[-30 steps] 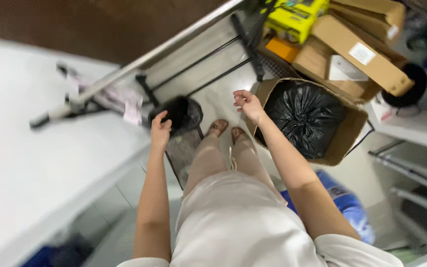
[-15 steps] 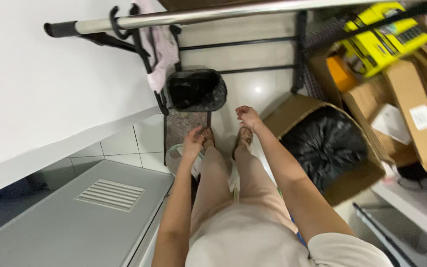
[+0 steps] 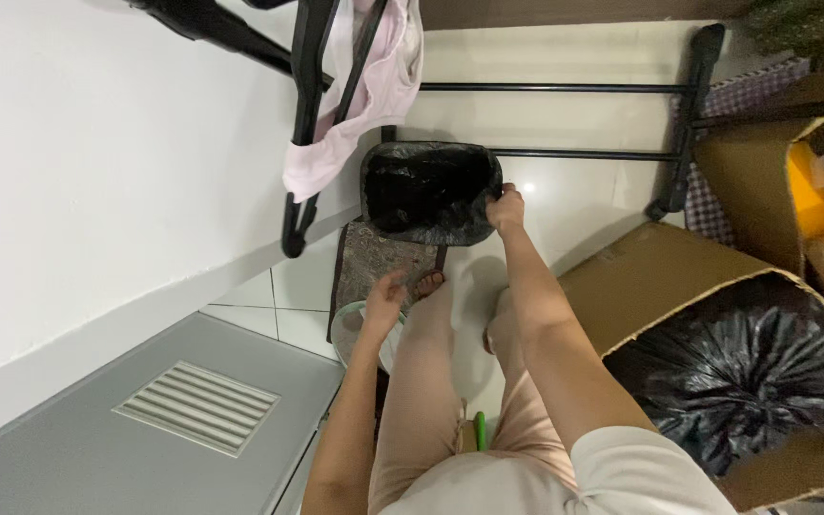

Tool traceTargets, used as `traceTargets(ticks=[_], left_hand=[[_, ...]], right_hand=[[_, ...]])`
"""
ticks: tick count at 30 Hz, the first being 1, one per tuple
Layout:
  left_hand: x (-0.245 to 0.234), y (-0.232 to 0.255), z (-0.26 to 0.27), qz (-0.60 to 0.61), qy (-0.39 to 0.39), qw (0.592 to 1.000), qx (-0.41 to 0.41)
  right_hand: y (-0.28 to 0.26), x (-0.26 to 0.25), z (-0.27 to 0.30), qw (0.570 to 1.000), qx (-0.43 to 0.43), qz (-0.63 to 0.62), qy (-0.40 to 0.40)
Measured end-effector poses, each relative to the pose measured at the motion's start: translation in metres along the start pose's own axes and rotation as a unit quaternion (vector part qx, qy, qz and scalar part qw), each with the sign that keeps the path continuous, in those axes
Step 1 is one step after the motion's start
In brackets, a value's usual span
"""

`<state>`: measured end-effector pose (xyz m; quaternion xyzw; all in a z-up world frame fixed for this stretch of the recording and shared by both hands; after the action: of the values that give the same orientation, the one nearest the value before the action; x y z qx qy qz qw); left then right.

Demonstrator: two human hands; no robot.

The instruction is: The person removes a full black trash bag from a bin, ties it, and places it into a larger cardboard box. They then move a clothes drying rack and adjust several cardboard boxes on the floor.

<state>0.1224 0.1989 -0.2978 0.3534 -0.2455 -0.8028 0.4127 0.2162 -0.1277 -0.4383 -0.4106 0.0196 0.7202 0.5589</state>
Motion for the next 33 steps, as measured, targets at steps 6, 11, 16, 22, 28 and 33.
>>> traceTargets(ticks=[6, 11, 16, 22, 28, 33], left_hand=[[-0.010, -0.041, 0.004, -0.043, -0.009, 0.999, -0.003], [-0.016, -0.005, 0.036, -0.081, -0.058, 0.995, -0.018], [-0.004, 0.083, 0.083, -0.073, -0.177, 0.982, 0.009], [0.038, 0.185, 0.140, 0.031, -0.315, 0.947, -0.046], [0.107, 0.279, 0.178, -0.044, -0.452, 0.880, 0.137], [0.196, 0.324, 0.240, -0.071, -0.480, 0.866, 0.125]], right_hand=[[0.010, 0.028, 0.051, 0.952, 0.006, -0.251, -0.176], [0.030, -0.008, 0.139, 0.892, 0.102, -0.406, -0.169], [0.067, -0.093, 0.225, 0.812, 0.172, -0.544, -0.122], [0.090, -0.192, 0.351, 0.715, 0.121, -0.687, -0.048], [0.133, -0.274, 0.461, 0.570, 0.074, -0.815, 0.069], [0.193, -0.318, 0.521, 0.507, 0.009, -0.844, 0.175]])
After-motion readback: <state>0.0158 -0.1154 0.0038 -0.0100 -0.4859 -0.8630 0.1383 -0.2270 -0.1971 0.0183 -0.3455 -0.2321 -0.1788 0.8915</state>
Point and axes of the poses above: each hand's wrist, its own z-axis away from the middle knuckle, its own x-axis out of the palm, y = z × x, the point moved 3 cm from there along -z, towards the middle knuckle, and after that the axes turned 2 degrees about x, right-handed, at the moved point
